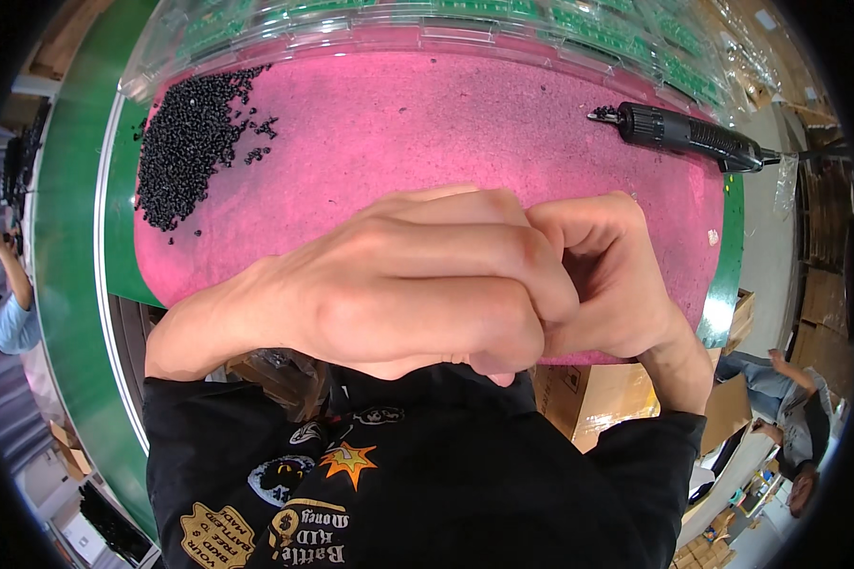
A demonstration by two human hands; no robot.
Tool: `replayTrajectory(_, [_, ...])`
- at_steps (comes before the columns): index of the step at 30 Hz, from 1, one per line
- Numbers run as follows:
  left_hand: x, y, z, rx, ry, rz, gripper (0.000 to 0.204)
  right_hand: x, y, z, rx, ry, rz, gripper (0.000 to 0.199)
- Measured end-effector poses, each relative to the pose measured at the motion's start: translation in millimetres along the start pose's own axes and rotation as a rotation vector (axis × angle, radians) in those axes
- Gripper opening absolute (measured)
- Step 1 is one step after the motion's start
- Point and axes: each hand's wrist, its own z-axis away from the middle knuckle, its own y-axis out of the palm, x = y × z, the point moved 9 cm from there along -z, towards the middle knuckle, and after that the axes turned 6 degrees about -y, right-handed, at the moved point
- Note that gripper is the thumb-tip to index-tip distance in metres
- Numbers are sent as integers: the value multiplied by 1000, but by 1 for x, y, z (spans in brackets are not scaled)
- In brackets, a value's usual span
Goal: Install a circuit board into a plastic housing component and secure it with screws using an electric screwdriver.
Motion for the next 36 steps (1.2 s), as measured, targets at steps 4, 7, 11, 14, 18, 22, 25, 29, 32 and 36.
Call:
replayTrajectory(4, [1,-1,-2,37,-4,39,20,-1,-1,1,-5,2,32,16])
replayTrajectory(7, [0,-1,-1,-7,-17,18,21,-2,0,1,8,8,-22,16])
replayTrajectory(11, [1,0,-1,-14,-28,41,22,0,2,0,-1,-6,-69,17])
replayTrajectory(14, [2,-1,-1,-31,-62,75,23,-3,1,1,-1,32,-50,16])
replayTrajectory(18, [2,-1,-2,-14,-84,59,25,-3,0,1,-10,36,-19,17])
replayTrajectory(22, [2,-1,-2,-3,-106,32,26,-2,-1,1,2,38,46,17])
replayTrajectory(25, [1,-1,-2,20,-96,41,26,0,0,-1,13,-45,6,18])
replayTrajectory(29, [1,0,-2,53,-106,51,23,2,0,0,13,-32,4,18])
replayTrajectory(32, [2,0,1,-13,-83,47,18,4,3,0,0,-25,-26,17])
replayTrajectory(36, [2,0,2,7,-46,104,14,-1,2,0,-7,3,-41,17])
